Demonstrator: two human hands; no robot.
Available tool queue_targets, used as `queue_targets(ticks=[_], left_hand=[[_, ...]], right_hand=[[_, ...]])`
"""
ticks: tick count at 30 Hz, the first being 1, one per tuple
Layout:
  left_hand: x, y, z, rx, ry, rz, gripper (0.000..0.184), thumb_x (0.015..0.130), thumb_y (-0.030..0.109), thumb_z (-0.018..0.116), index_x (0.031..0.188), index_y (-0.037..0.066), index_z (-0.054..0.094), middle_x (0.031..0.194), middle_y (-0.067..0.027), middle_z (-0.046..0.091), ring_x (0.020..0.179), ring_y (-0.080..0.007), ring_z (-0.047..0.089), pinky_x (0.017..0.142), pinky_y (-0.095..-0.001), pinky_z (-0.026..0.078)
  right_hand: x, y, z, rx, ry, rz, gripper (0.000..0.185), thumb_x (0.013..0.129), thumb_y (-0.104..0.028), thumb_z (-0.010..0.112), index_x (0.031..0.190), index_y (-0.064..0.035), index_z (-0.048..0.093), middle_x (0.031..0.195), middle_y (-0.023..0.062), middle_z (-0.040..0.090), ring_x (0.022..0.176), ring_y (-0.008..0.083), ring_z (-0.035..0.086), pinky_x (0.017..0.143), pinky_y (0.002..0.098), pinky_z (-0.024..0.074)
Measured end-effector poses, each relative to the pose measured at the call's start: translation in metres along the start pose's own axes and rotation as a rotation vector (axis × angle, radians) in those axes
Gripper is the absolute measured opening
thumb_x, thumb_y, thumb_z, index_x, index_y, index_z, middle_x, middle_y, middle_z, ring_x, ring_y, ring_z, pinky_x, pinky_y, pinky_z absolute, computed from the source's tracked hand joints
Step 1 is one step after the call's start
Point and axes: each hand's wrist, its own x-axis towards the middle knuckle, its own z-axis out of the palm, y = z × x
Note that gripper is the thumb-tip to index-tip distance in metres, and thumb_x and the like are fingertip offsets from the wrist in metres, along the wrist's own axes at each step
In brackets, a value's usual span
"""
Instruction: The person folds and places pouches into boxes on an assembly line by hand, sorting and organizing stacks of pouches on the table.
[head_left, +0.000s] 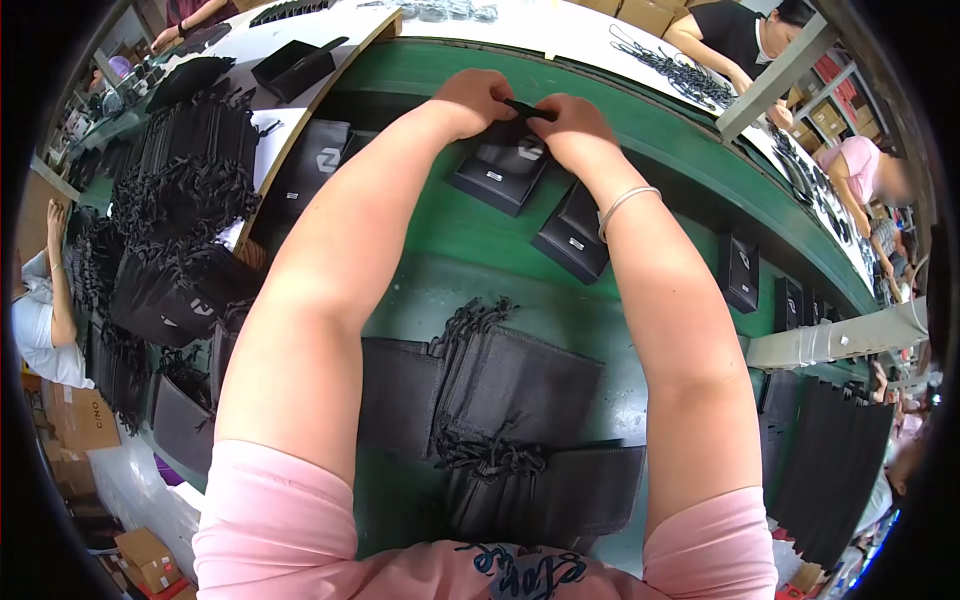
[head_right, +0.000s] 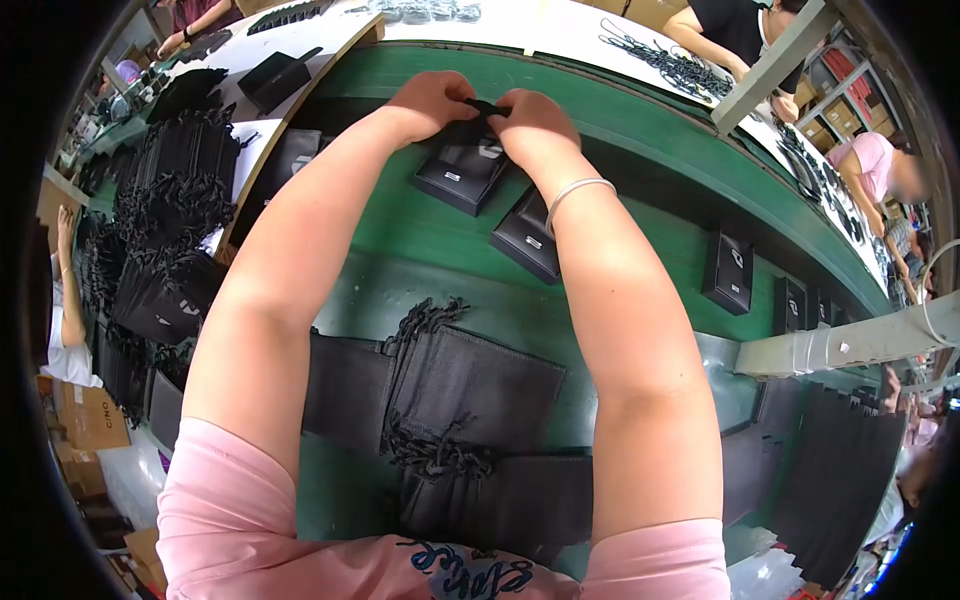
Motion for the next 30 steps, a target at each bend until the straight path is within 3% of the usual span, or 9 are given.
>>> queue_targets(ticks=[6, 11, 14, 17, 21, 24, 26, 28, 30], left_hand=[[0.006, 0.006, 0.024, 0.292, -0.191, 0.157, 0.026, 0.076, 0.007, 0.067, 0.102, 0.007, 0.065, 0.093, -0.0122, 0.067, 0.083, -0.0319, 0.063, 0.075, -0.0374, 0.049], [-0.003, 0.014, 0.045, 0.206, -0.133, 0.059, 0.039, 0.073, 0.003, 0.068, 0.11, 0.007, 0.057, 0.098, -0.0118, 0.065, 0.083, -0.0321, 0.061, 0.076, -0.0369, 0.048], [0.005, 0.008, 0.065, 0.13, -0.128, 0.015, 0.045, 0.075, 0.005, 0.066, 0.118, 0.009, 0.054, 0.102, -0.0145, 0.066, 0.088, -0.0349, 0.062, 0.078, -0.04, 0.048], [-0.006, 0.017, 0.072, 0.148, -0.058, 0.071, 0.045, 0.077, 0.008, 0.066, 0.121, 0.01, 0.054, 0.105, -0.0154, 0.066, 0.094, -0.0361, 0.063, 0.08, -0.0412, 0.049], [-0.031, 0.026, 0.067, 0.313, 0.175, 0.233, 0.041, 0.08, 0.016, 0.066, 0.119, 0.009, 0.057, 0.105, -0.0148, 0.066, 0.097, -0.0352, 0.064, 0.081, -0.0414, 0.049], [-0.076, 0.05, 0.019, 0.333, 0.042, 0.318, 0.03, 0.083, 0.023, 0.066, 0.108, 0.006, 0.063, 0.099, -0.0128, 0.068, 0.091, -0.0318, 0.065, 0.078, -0.0401, 0.05], [-0.109, 0.072, -0.012, 0.346, -0.198, 0.167, 0.022, 0.086, 0.023, 0.063, 0.096, 0.004, 0.066, 0.093, -0.0115, 0.068, 0.082, -0.0297, 0.064, 0.075, -0.0399, 0.05], [-0.144, 0.09, -0.032, 0.425, -0.368, 0.118, 0.022, 0.086, 0.024, 0.063, 0.09, 0.002, 0.066, 0.091, -0.01, 0.068, 0.076, -0.0294, 0.062, 0.071, -0.0399, 0.049], [-0.175, 0.097, -0.033, 0.47, -0.416, 0.143, 0.025, 0.087, 0.026, 0.064, 0.089, 0.002, 0.065, 0.089, -0.0107, 0.067, 0.074, -0.0305, 0.062, 0.069, -0.0401, 0.049]], right_hand=[[0.005, 0.027, -0.001, -0.251, -0.133, -0.032, 0.027, 0.079, -0.015, 0.065, 0.103, -0.0041, 0.066, 0.094, 0.0146, 0.068, 0.093, 0.0325, 0.064, 0.081, 0.0385, 0.0497], [0.009, 0.049, 0.004, -0.175, -0.045, -0.008, 0.031, 0.077, -0.016, 0.068, 0.104, -0.0037, 0.061, 0.097, 0.0158, 0.067, 0.091, 0.035, 0.064, 0.08, 0.0395, 0.0501], [0.011, 0.053, -0.008, -0.166, -0.212, 0.012, 0.033, 0.079, -0.015, 0.065, 0.108, -0.0024, 0.057, 0.102, 0.0192, 0.066, 0.093, 0.0379, 0.062, 0.082, 0.0409, 0.05], [0.011, 0.062, 0.0, -0.337, -0.147, 0.066, 0.035, 0.082, -0.017, 0.062, 0.114, -0.0022, 0.055, 0.105, 0.0184, 0.065, 0.094, 0.0376, 0.063, 0.083, 0.0417, 0.05], [-0.016, 0.065, -0.014, -0.527, 0.261, -0.238, 0.032, 0.085, -0.017, 0.06, 0.114, -0.0041, 0.058, 0.105, 0.0163, 0.066, 0.092, 0.0368, 0.063, 0.083, 0.0419, 0.0502], [-0.078, 0.041, -0.054, -0.444, 0.295, -0.347, 0.029, 0.084, -0.013, 0.064, 0.111, -0.0048, 0.062, 0.095, 0.0117, 0.067, 0.083, 0.0283, 0.063, 0.075, 0.0345, 0.0492], [-0.133, 0.015, -0.078, -0.021, -0.254, -0.132, 0.018, 0.085, -0.018, 0.064, 0.095, -0.0043, 0.068, 0.088, 0.0104, 0.068, 0.075, 0.0254, 0.062, 0.069, 0.0343, 0.0493], [-0.174, 0.011, -0.076, -0.007, -0.39, -0.205, 0.014, 0.084, -0.013, 0.067, 0.093, -0.0014, 0.069, 0.08, 0.0035, 0.064, 0.069, 0.0144, 0.056, 0.065, 0.0248, 0.0457], [-0.2, 0.021, -0.053, 0.073, -0.303, -0.411, 0.017, 0.082, -0.017, 0.071, 0.091, -0.0031, 0.069, 0.082, 0.0041, 0.066, 0.07, 0.0195, 0.058, 0.066, 0.0296, 0.0475]])
